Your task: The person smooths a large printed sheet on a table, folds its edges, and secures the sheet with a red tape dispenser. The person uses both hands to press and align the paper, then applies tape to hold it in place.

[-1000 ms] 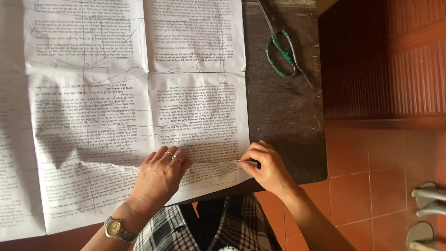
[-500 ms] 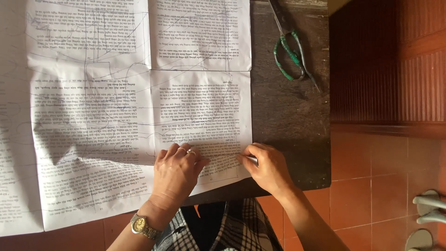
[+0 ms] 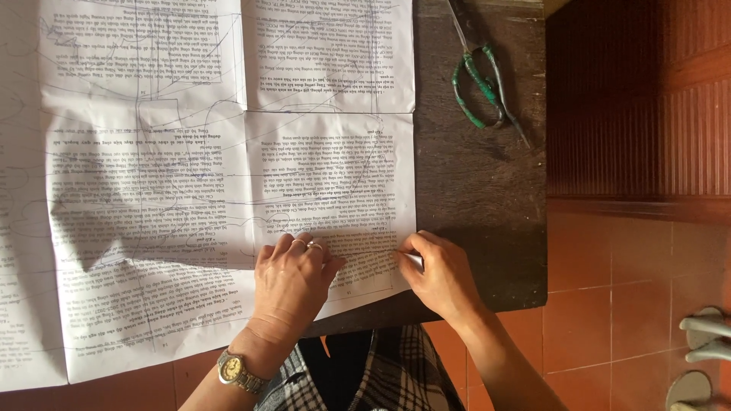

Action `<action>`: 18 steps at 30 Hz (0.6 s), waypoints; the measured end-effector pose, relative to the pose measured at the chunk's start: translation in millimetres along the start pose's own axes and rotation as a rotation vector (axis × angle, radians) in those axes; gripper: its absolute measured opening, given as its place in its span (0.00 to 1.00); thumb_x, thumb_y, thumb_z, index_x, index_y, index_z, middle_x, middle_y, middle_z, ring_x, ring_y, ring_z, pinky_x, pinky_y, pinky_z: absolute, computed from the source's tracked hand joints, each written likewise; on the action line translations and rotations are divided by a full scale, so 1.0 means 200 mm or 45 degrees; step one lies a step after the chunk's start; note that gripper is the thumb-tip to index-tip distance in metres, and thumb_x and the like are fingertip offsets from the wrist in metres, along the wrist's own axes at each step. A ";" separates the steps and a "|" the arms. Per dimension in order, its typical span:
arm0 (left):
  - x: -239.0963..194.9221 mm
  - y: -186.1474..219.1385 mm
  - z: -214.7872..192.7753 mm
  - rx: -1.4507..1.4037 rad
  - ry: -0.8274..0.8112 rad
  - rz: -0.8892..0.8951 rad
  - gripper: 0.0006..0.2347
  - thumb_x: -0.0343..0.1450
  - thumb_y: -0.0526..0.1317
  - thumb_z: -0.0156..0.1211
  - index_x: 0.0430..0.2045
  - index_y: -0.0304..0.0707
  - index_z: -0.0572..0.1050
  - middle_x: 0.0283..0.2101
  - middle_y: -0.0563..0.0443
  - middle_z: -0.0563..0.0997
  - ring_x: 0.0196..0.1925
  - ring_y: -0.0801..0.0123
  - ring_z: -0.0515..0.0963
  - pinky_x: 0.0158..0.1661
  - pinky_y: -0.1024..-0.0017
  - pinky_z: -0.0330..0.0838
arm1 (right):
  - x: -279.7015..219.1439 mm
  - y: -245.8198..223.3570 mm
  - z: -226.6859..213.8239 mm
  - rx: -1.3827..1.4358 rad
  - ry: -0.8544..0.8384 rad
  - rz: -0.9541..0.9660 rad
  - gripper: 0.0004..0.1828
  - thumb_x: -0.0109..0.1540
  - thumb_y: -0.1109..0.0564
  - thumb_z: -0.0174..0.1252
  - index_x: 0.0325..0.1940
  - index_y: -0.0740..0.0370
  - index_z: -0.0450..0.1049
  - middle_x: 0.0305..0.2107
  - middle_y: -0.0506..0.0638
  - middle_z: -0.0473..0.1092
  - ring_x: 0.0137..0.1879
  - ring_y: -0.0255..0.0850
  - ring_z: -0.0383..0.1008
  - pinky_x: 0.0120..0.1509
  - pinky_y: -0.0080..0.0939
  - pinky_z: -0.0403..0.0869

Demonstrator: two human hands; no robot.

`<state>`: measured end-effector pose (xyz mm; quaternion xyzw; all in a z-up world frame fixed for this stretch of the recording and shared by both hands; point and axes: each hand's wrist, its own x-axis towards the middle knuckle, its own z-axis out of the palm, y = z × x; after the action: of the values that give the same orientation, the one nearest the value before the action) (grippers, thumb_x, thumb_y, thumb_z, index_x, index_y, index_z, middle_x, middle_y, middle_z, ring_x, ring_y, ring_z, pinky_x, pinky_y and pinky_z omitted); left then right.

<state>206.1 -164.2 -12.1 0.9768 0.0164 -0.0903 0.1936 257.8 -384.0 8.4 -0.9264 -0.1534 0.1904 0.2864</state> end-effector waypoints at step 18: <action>0.03 0.02 -0.02 0.031 -0.178 -0.101 0.11 0.65 0.54 0.60 0.20 0.53 0.76 0.25 0.59 0.75 0.37 0.67 0.76 0.40 0.66 0.69 | 0.02 0.02 0.03 0.014 -0.008 0.061 0.05 0.56 0.55 0.61 0.28 0.57 0.74 0.20 0.53 0.71 0.31 0.53 0.76 0.35 0.48 0.74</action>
<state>212.2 -167.0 -7.3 0.9690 0.0403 -0.1659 0.1788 260.3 -382.1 1.4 -0.9276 -0.1311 0.2011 0.2863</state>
